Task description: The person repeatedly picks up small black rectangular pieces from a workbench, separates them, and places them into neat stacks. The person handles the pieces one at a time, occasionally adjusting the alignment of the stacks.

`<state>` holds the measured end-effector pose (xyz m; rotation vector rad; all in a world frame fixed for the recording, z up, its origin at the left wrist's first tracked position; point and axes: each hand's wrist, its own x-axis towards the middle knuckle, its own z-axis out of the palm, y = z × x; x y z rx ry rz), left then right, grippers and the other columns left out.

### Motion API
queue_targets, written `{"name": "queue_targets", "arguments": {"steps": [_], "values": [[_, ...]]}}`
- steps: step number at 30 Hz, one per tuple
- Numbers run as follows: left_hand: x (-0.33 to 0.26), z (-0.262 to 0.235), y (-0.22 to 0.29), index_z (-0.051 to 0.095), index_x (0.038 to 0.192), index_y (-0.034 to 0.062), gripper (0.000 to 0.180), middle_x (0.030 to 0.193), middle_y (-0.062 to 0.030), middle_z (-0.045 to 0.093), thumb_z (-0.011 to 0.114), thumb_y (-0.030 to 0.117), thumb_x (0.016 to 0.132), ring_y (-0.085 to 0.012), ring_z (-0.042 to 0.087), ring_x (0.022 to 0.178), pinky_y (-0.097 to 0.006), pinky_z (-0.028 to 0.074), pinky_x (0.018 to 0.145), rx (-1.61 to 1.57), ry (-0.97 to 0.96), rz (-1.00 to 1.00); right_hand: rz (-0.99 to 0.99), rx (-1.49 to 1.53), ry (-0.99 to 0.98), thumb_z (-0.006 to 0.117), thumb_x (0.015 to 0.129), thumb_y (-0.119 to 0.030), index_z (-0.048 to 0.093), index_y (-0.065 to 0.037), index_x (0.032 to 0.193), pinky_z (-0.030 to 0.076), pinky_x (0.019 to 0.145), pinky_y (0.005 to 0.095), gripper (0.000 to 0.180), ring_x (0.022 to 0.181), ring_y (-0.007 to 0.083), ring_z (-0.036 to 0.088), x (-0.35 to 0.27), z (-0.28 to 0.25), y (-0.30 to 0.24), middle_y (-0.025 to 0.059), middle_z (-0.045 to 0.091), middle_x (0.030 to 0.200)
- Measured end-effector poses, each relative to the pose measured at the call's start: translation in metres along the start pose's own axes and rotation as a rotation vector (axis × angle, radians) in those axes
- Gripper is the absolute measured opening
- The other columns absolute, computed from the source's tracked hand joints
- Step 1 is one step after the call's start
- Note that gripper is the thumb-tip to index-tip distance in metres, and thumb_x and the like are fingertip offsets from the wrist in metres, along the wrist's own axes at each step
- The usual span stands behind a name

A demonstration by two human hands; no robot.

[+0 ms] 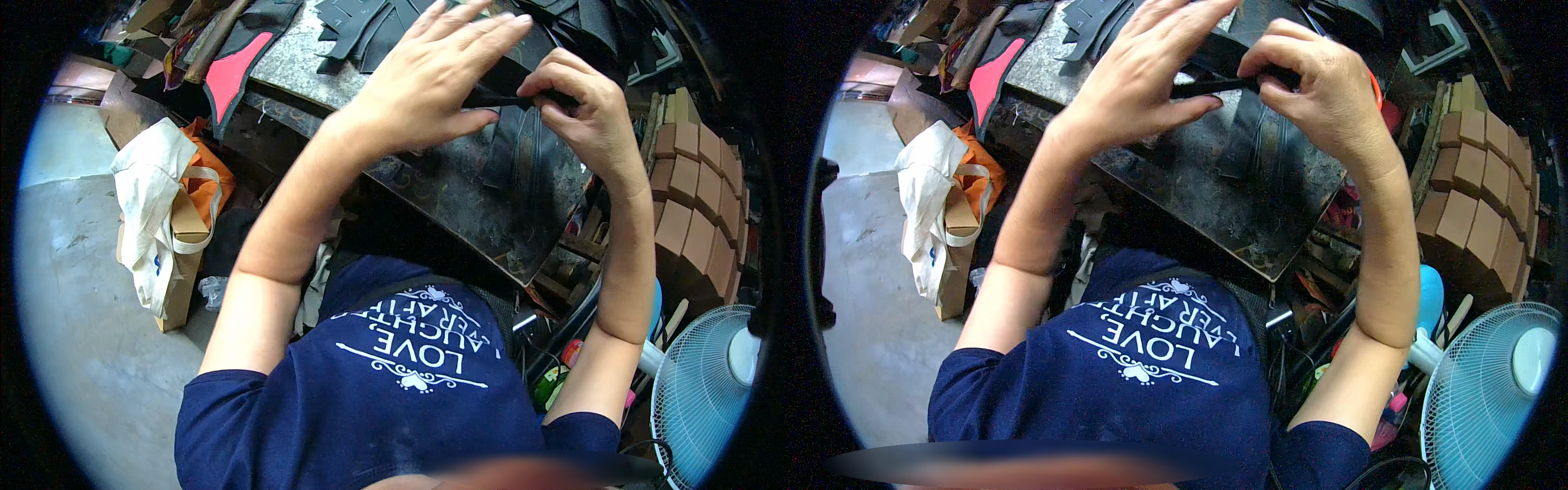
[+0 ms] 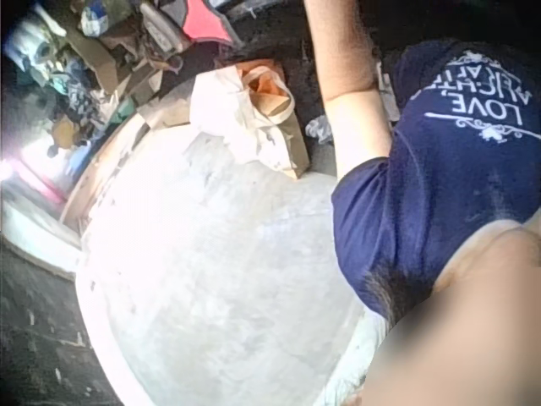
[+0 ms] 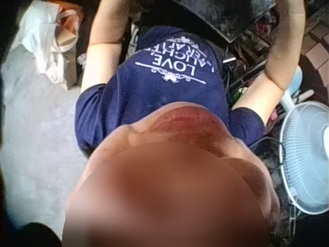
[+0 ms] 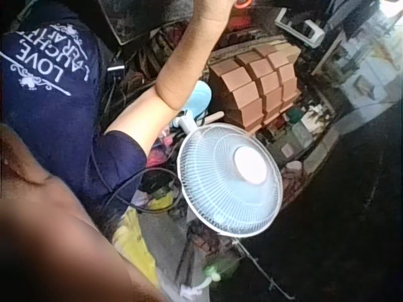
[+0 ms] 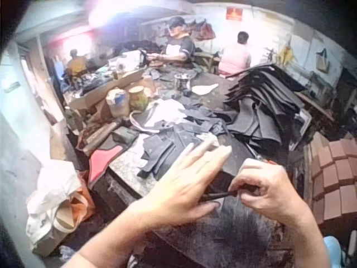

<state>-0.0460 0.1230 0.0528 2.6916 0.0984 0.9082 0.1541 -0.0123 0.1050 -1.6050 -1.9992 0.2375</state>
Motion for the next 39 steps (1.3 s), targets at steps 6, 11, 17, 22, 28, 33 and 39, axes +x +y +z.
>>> {"name": "queue_targets", "arguments": {"steps": [6, 11, 17, 22, 28, 33, 39], "values": [[0.054, 0.017, -0.026, 0.056, 0.132, 0.0087, 0.055, 0.096, -0.0135, 0.072, 0.077, 0.025, 0.084, -0.0253, 0.073, 0.084, -0.044, 0.057, 0.078, -0.236, -0.33, -0.06, -0.133, -0.154, 0.037, 0.068, 0.084, 0.004, 0.07, -0.004, 0.099, 0.051, 0.07, 0.0251, 0.017, 0.083, 0.011, 0.064, 0.017, -0.021, -0.005, 0.0021, 0.064, 0.093], [0.063, 0.012, -0.039, 0.065, 0.1, -0.0003, 0.023, 0.074, -0.0015, 0.064, 0.073, 0.016, 0.087, -0.0096, 0.06, 0.069, -0.029, 0.048, 0.062, -0.706, -0.261, -0.337, 0.235, 0.312, 0.41, 0.066, 0.086, 0.005, 0.061, -0.007, 0.123, 0.042, 0.066, 0.0173, 0.039, 0.074, 0.0016, 0.051, 0.003, -0.02, 0.019, -0.0049, 0.057, 0.087], [0.035, 0.006, -0.028, 0.066, 0.105, 0.0049, 0.012, 0.081, -0.0083, 0.069, 0.065, 0.013, 0.096, -0.0218, 0.069, 0.069, -0.031, 0.055, 0.057, -1.455, 0.122, -0.917, 0.389, 0.281, 0.165, 0.066, 0.097, -0.016, 0.069, -0.005, 0.113, 0.043, 0.066, 0.0181, 0.02, 0.08, 0.003, 0.057, -0.035, -0.01, 0.044, -0.0032, 0.066, 0.094], [0.008, 0.034, 0.012, 0.055, 0.126, 0.0015, 0.037, 0.098, -0.0134, 0.072, 0.054, 0.032, 0.105, -0.0139, 0.066, 0.072, -0.027, 0.057, 0.059, -1.635, 0.007, -0.818, 0.498, 0.491, 0.2, 0.062, 0.101, -0.023, 0.071, -0.008, 0.105, 0.04, 0.063, 0.0174, 0.019, 0.072, 0.0024, 0.054, -0.037, 0.017, 0.03, -0.0037, 0.065, 0.085], [-0.005, 0.047, 0.033, 0.058, 0.124, 0.0004, 0.032, 0.097, -0.0123, 0.07, 0.045, 0.025, 0.107, -0.0169, 0.068, 0.078, -0.032, 0.061, 0.071, -1.817, 0.011, -0.842, 0.487, 0.635, 0.243, 0.065, 0.1, -0.024, 0.07, -0.004, 0.105, 0.045, 0.065, 0.0196, 0.021, 0.075, 0.004, 0.058, -0.03, 0.031, 0.002, -0.0029, 0.065, 0.083], [-0.008, 0.054, 0.042, 0.062, 0.117, -0.0002, 0.024, 0.099, -0.0096, 0.071, 0.055, 0.017, 0.103, -0.0137, 0.068, 0.082, -0.029, 0.059, 0.073, -1.706, -0.003, -0.795, 0.553, 0.718, 0.236, 0.069, 0.097, -0.02, 0.069, -0.002, 0.101, 0.044, 0.062, 0.0185, 0.018, 0.07, 0.0032, 0.058, -0.037, 0.035, -0.005, -0.002, 0.066, 0.082], [-0.007, 0.055, 0.046, 0.064, 0.117, 0.0019, 0.024, 0.102, -0.0061, 0.072, 0.061, 0.02, 0.1, -0.0118, 0.067, 0.088, -0.029, 0.057, 0.08, -1.523, -0.124, -0.726, 0.661, 0.8, 0.269, 0.074, 0.092, -0.017, 0.068, -0.005, 0.093, 0.04, 0.057, 0.0169, 0.013, 0.065, 0.0011, 0.055, -0.042, 0.038, -0.008, -0.0042, 0.065, 0.077]]}}
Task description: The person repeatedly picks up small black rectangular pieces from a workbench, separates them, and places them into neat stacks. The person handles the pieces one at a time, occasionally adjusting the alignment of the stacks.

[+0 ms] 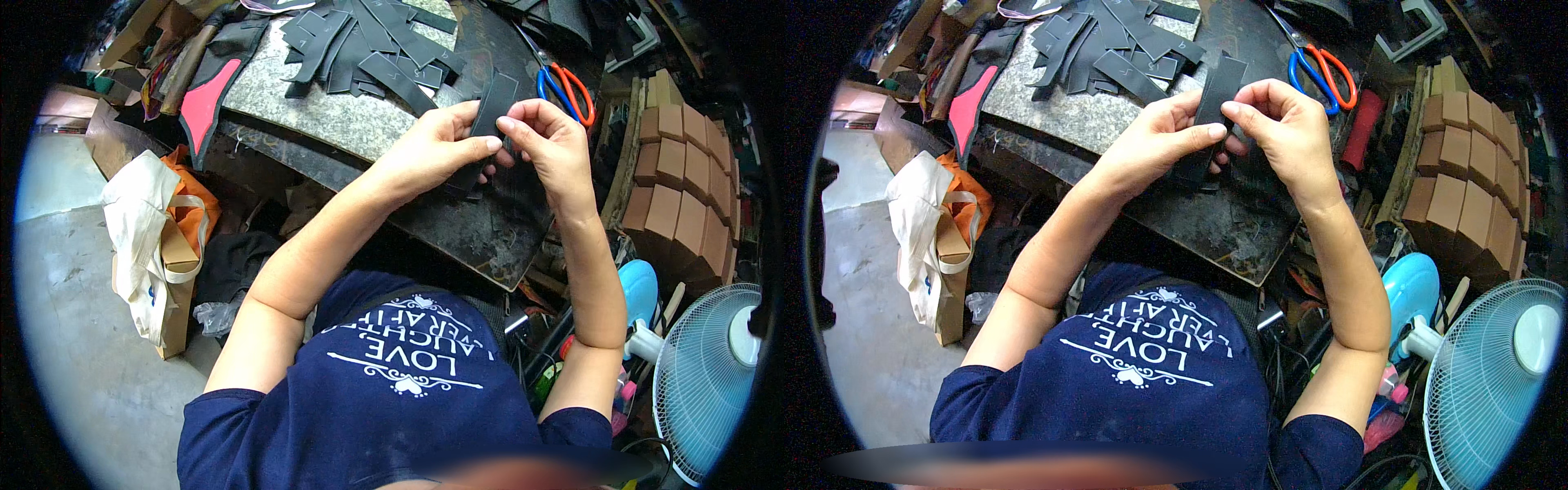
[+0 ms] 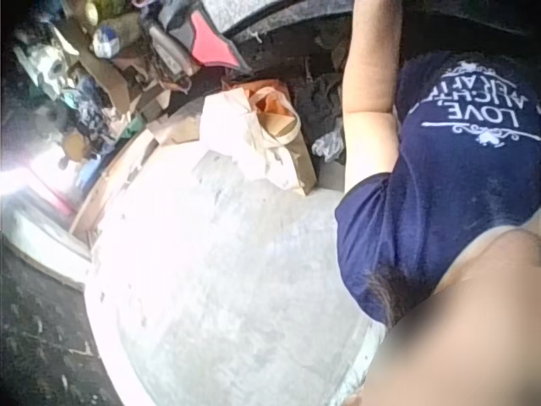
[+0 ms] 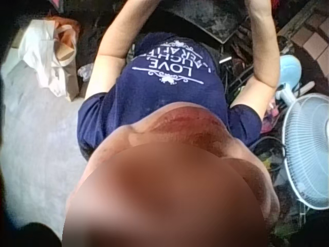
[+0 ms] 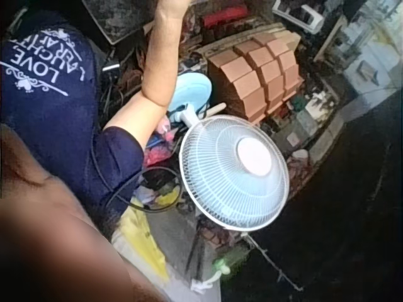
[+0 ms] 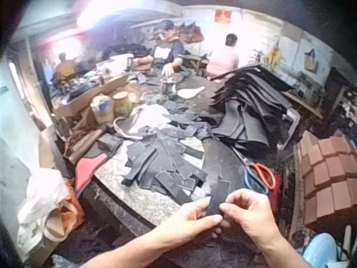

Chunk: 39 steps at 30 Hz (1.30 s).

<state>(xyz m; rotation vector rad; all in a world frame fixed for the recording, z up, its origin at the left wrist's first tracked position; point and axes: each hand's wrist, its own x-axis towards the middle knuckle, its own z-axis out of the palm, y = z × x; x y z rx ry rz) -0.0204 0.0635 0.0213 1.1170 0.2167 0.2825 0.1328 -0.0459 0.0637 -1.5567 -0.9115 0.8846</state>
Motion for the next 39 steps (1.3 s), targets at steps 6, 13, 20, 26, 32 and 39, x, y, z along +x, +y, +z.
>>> {"name": "queue_targets", "arguments": {"steps": [6, 13, 20, 26, 32, 39], "values": [[-0.006, -0.003, 0.004, 0.061, 0.125, -0.0016, 0.034, 0.108, -0.0098, 0.072, 0.05, 0.022, 0.103, -0.0145, 0.069, 0.098, -0.028, 0.055, 0.088, -0.122, 0.032, 0.022, 0.063, 0.045, 0.004, 0.069, 0.093, -0.013, 0.065, -0.008, 0.09, 0.04, 0.055, 0.0184, 0.007, 0.061, 0.0034, 0.055, 0.001, -0.009, 0.003, -0.0045, 0.062, 0.073], [-0.005, 0.001, 0.005, 0.058, 0.124, -0.0037, 0.029, 0.112, -0.0172, 0.072, 0.053, 0.017, 0.103, -0.0177, 0.071, 0.097, -0.031, 0.059, 0.084, -0.138, 0.148, 0.177, 0.148, 0.126, 0.105, 0.069, 0.092, -0.014, 0.061, -0.012, 0.091, 0.046, 0.048, 0.019, 0.008, 0.056, 0.008, 0.063, -0.008, -0.04, -0.005, 0.0017, 0.067, 0.071], [-0.024, -0.01, 0.029, 0.055, 0.117, -0.003, 0.021, 0.103, -0.0208, 0.072, 0.05, 0.012, 0.104, -0.0219, 0.074, 0.085, -0.028, 0.063, 0.075, -0.148, 0.3, 0.251, 0.266, 0.073, -0.115, 0.07, 0.094, -0.018, 0.062, -0.011, 0.094, 0.042, 0.043, 0.0163, 0.01, 0.051, 0.0044, 0.059, -0.001, -0.028, 0.001, 0.0021, 0.069, 0.071], [-0.025, -0.014, 0.022, 0.057, 0.122, -0.0006, 0.027, 0.108, -0.0173, 0.073, 0.05, 0.015, 0.102, -0.0152, 0.072, 0.079, -0.024, 0.058, 0.06, -0.162, 0.168, 0.074, -0.137, -0.864, 0.062, 0.073, 0.087, -0.017, 0.067, -0.004, 0.093, 0.05, 0.059, 0.034, 0.016, 0.062, 0.0222, 0.066, 0.019, 0.004, 0.02, 0.0118, 0.065, 0.069], [-0.024, -0.016, 0.019, 0.054, 0.13, -0.0008, 0.034, 0.112, -0.0111, 0.071, 0.052, 0.018, 0.102, -0.0111, 0.069, 0.08, -0.023, 0.057, 0.06, -0.013, 0.078, 0.082, -0.248, -0.637, 0.109, 0.075, 0.088, -0.018, 0.066, -0.004, 0.091, 0.05, 0.061, 0.0304, 0.017, 0.064, 0.0187, 0.064, 0.004, 0.007, 0.0, 0.0099, 0.066, 0.071], [-0.022, -0.016, 0.017, 0.053, 0.134, -0.001, 0.037, 0.109, -0.0073, 0.068, 0.059, 0.012, 0.1, -0.0088, 0.066, 0.082, -0.023, 0.058, 0.061, 0.037, 0.072, 0.048, -0.189, -0.475, 0.035, 0.073, 0.091, -0.005, 0.067, 0.0, 0.104, 0.044, 0.064, 0.018, 0.015, 0.075, 0.0009, 0.054, -0.006, 0.024, -0.007, -0.0042, 0.064, 0.088]]}}
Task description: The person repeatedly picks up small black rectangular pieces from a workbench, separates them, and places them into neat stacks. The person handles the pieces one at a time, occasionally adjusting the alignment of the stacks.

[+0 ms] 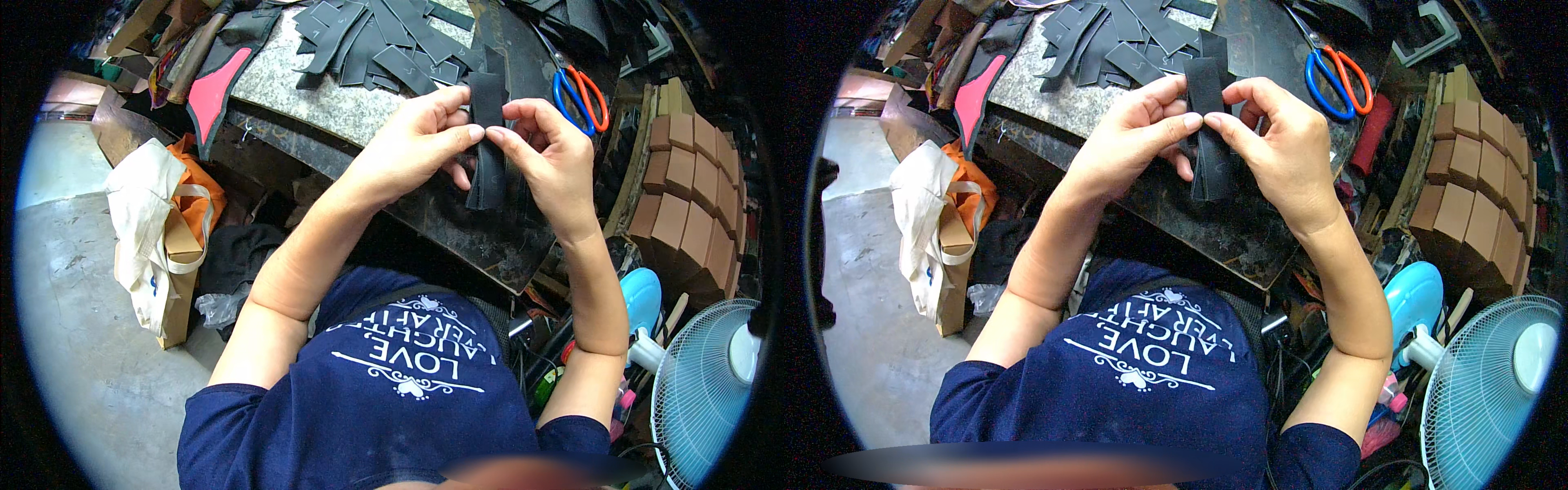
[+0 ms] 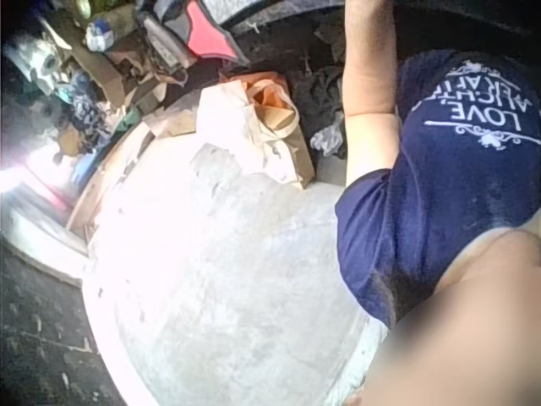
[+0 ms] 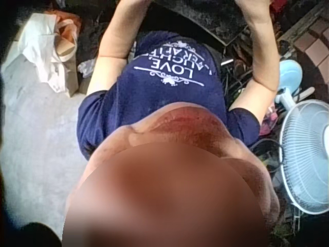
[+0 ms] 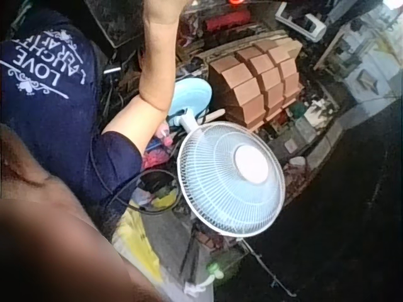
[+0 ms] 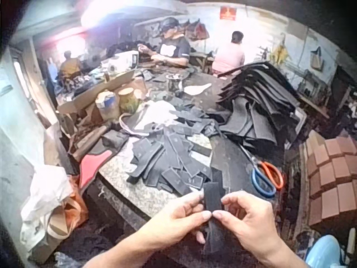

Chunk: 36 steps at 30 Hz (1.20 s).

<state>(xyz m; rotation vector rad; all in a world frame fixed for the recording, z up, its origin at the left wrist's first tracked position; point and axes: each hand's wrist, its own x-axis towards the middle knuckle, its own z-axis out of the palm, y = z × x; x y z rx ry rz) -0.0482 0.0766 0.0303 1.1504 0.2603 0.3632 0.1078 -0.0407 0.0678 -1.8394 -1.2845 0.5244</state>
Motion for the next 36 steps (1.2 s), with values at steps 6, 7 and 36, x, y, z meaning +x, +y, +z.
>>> {"name": "queue_targets", "arguments": {"steps": [6, 7, 36], "values": [[0.0, -0.001, 0.004, 0.054, 0.13, -0.0032, 0.042, 0.094, -0.0059, 0.067, 0.069, 0.006, 0.092, -0.0087, 0.064, 0.074, -0.023, 0.058, 0.059, -0.103, 0.011, 0.009, 0.144, 0.509, -0.095, 0.073, 0.092, -0.013, 0.069, -0.005, 0.093, 0.039, 0.055, 0.018, 0.009, 0.063, 0.0007, 0.051, 0.003, -0.012, 0.008, -0.0051, 0.063, 0.076], [0.0, -0.001, 0.004, 0.053, 0.131, -0.003, 0.044, 0.094, -0.0061, 0.068, 0.07, 0.005, 0.091, -0.0087, 0.064, 0.074, -0.023, 0.058, 0.06, -0.122, -0.001, 0.016, 0.203, 0.556, -0.095, 0.073, 0.092, -0.015, 0.069, -0.006, 0.094, 0.04, 0.054, 0.0177, 0.01, 0.061, 0.0017, 0.053, 0.003, -0.017, 0.01, -0.0052, 0.063, 0.075], [-0.001, 0.0, 0.0, 0.056, 0.122, -0.0007, 0.037, 0.095, -0.0031, 0.068, 0.071, 0.003, 0.089, -0.0072, 0.063, 0.081, -0.023, 0.055, 0.066, 0.026, -0.072, 0.024, 0.124, 0.453, 0.053, 0.076, 0.087, -0.006, 0.067, -0.001, 0.1, 0.044, 0.06, 0.0188, 0.016, 0.068, 0.004, 0.056, -0.012, 0.002, 0.003, -0.0033, 0.064, 0.08]]}}
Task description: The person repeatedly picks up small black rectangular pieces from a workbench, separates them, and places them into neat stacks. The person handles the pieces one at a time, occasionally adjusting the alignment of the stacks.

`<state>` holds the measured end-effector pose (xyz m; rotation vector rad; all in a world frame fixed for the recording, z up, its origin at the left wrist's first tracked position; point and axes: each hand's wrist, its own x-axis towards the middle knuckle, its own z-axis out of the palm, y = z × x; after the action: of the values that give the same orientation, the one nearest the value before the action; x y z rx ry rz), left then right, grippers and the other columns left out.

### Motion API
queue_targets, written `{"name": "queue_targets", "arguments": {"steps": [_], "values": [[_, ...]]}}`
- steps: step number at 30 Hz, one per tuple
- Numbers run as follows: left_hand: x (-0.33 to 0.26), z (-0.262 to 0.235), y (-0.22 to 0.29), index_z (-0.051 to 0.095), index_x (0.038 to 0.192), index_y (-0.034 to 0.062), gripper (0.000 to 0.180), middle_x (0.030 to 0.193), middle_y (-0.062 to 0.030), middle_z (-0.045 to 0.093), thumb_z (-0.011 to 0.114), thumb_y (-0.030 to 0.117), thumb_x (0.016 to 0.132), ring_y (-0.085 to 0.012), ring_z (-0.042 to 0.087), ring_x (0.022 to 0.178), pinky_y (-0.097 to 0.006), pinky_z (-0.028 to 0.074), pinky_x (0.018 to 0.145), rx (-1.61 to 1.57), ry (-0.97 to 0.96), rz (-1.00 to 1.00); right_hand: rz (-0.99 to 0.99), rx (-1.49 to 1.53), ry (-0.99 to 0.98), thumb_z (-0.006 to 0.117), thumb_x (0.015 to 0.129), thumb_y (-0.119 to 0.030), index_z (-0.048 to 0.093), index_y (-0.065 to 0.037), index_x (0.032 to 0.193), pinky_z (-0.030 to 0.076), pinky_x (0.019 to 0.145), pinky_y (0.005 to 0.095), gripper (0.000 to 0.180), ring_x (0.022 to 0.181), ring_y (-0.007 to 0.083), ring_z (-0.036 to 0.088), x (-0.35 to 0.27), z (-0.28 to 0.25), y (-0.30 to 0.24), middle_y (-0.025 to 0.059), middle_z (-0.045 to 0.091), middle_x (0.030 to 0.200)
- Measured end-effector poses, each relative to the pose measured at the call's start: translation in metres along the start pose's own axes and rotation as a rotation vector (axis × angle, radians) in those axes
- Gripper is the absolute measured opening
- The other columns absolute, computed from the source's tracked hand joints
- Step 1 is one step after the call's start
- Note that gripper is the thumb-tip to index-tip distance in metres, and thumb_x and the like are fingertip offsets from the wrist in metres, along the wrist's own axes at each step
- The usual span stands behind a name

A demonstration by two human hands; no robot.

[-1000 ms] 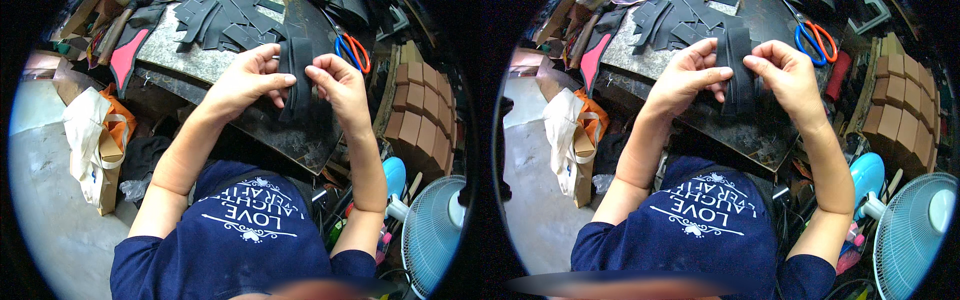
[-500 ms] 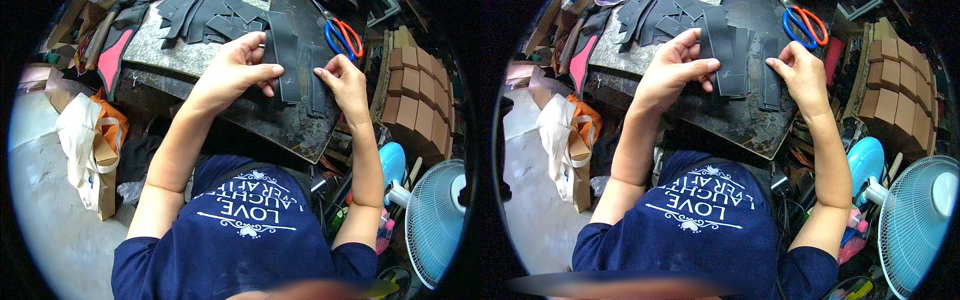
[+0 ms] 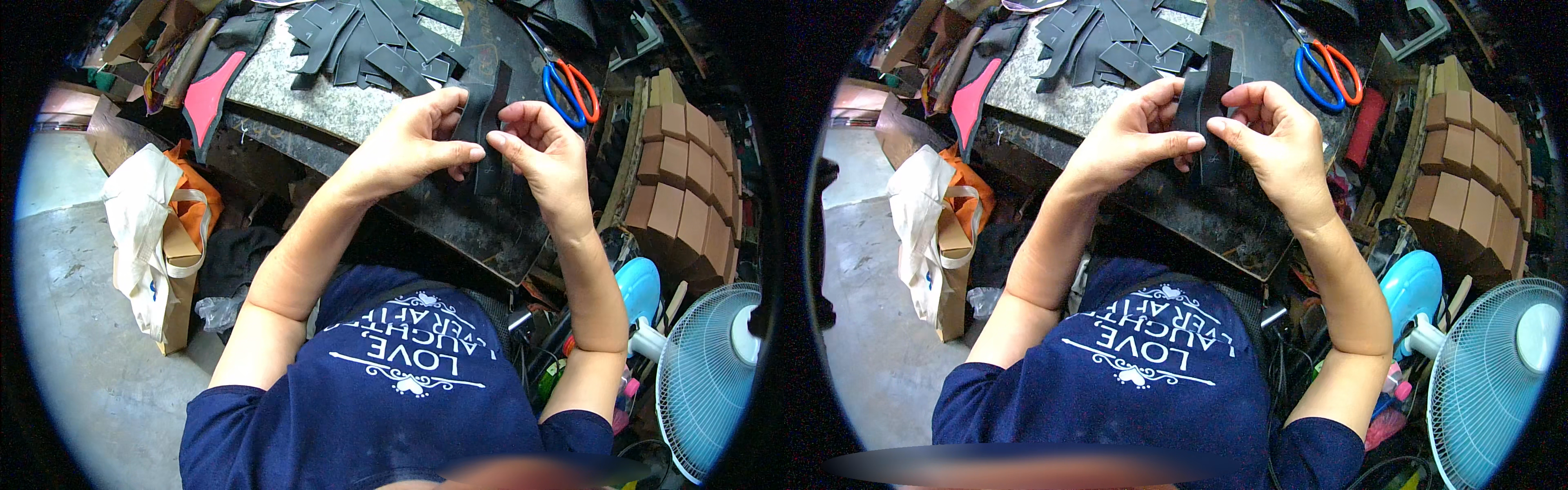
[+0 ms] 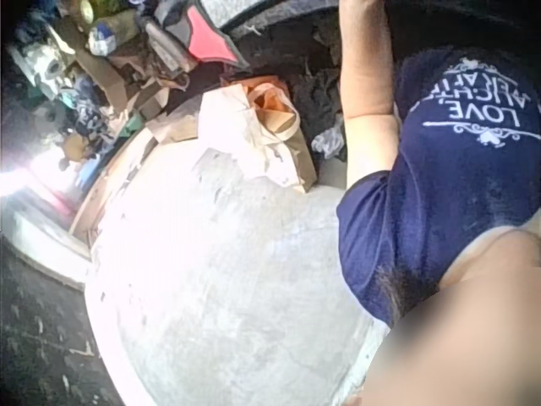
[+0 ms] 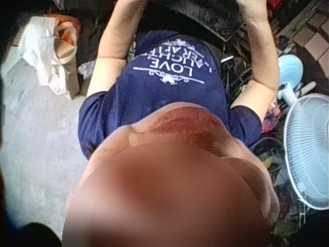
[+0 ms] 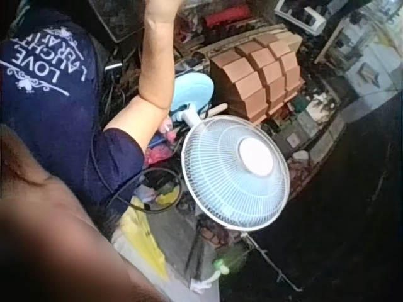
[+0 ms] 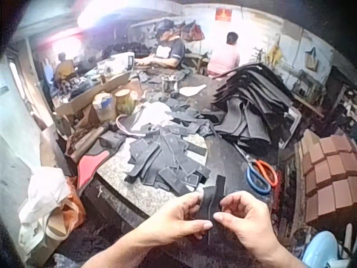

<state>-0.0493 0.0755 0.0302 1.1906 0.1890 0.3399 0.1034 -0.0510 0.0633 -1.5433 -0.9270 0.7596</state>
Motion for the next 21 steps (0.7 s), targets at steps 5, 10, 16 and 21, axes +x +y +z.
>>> {"name": "queue_targets", "arguments": {"steps": [5, 10, 16, 21], "values": [[-0.001, -0.001, -0.001, 0.056, 0.119, -0.0005, 0.036, 0.095, -0.0034, 0.068, 0.073, 0.001, 0.087, -0.0074, 0.064, 0.08, -0.023, 0.055, 0.067, 0.035, -0.013, 0.003, 0.181, 0.096, -0.059, 0.078, 0.087, -0.008, 0.066, -0.004, 0.104, 0.042, 0.059, 0.0178, 0.022, 0.069, 0.002, 0.057, -0.001, -0.008, 0.002, -0.0034, 0.067, 0.082], [0.001, 0.002, -0.006, 0.055, 0.114, -0.0009, 0.033, 0.094, -0.0039, 0.067, 0.074, 0.0, 0.087, -0.0072, 0.063, 0.08, -0.023, 0.055, 0.068, 0.123, -0.001, 0.034, 0.19, 0.062, -0.073, 0.079, 0.086, -0.01, 0.067, -0.004, 0.104, 0.043, 0.062, 0.0179, 0.022, 0.072, 0.0025, 0.057, -0.006, -0.005, 0.007, -0.0028, 0.067, 0.085], [0.0, 0.003, -0.009, 0.055, 0.116, -0.0014, 0.034, 0.097, -0.0045, 0.067, 0.073, -0.001, 0.087, -0.0074, 0.064, 0.088, -0.024, 0.056, 0.068, 0.156, -0.037, 0.092, 0.132, 0.107, -0.085, 0.078, 0.086, -0.009, 0.068, -0.005, 0.102, 0.045, 0.068, 0.02, 0.019, 0.078, 0.0036, 0.058, -0.011, -0.004, 0.008, -0.0021, 0.067, 0.09], [-0.002, 0.006, -0.007, 0.056, 0.121, -0.002, 0.039, 0.098, -0.0066, 0.069, 0.074, 0.0, 0.086, -0.0087, 0.066, 0.087, -0.025, 0.058, 0.071, 0.124, -0.067, 0.107, 0.156, 0.177, -0.119, 0.078, 0.086, -0.008, 0.068, -0.006, 0.103, 0.041, 0.055, 0.0187, 0.02, 0.065, 0.0029, 0.055, -0.015, -0.008, 0.005, -0.0015, 0.067, 0.083]]}}
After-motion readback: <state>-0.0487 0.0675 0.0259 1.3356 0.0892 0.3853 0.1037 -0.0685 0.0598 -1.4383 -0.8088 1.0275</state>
